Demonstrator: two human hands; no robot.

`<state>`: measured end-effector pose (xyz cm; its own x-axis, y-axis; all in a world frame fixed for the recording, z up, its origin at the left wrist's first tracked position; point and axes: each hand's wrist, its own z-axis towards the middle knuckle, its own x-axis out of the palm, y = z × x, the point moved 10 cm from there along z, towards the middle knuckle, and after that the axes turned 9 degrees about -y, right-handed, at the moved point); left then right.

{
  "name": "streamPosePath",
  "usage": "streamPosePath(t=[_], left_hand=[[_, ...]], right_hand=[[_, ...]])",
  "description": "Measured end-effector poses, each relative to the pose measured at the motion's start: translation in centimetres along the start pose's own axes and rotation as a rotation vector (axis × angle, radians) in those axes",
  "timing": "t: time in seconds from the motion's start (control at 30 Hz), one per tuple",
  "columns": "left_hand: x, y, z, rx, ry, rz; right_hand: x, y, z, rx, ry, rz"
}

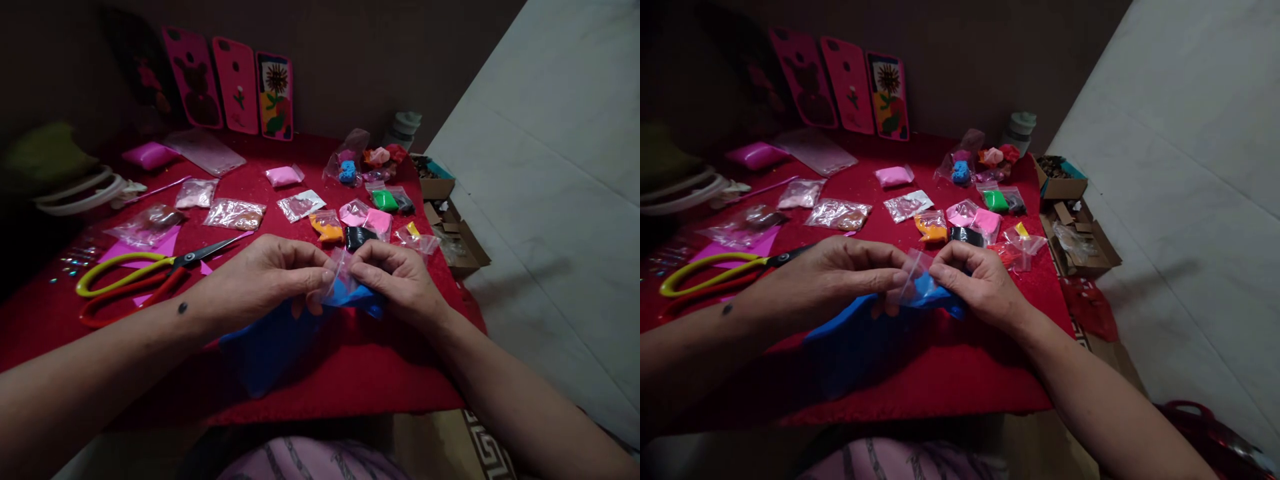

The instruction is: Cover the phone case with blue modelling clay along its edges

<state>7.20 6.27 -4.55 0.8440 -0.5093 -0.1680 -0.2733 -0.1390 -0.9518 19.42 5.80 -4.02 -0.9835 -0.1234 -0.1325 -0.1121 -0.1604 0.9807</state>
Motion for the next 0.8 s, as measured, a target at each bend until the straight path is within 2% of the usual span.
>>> streamPosePath(t=[0.2, 0.27, 0.37, 0.43, 0.63, 0.8], left_hand=[[0.0, 0.2, 0.0, 0.002, 0.002, -0.047], [-0.4, -0.1, 0.0, 0.024, -0.05, -0.081], [-1.0, -0.8, -0.2, 0.091, -0.138, -0.077], [-1.3, -1.2, -0.4, 0.134, -0.184, -0.05], [-2.0, -1.7, -0.7, 0.195, -0.272, -0.038], [-2.5, -3.4, -1.3, 0.395, -0.326, 0.013]], right_hand=[[-0.1, -0.2, -0.2, 0.042, -0.013, 0.072], [0.4, -1.0, -0.4, 0.151, 0.031, 0.196], [2.1, -2.4, -1.2, 0.37, 0.175, 0.386], [2.6, -2.6, -1.4, 0.429, 0.208, 0.446], [2.6, -2.8, -1.1, 0.455, 0.164, 0.507], [2.0, -2.8, -0.9, 0.453, 0.087, 0.507]])
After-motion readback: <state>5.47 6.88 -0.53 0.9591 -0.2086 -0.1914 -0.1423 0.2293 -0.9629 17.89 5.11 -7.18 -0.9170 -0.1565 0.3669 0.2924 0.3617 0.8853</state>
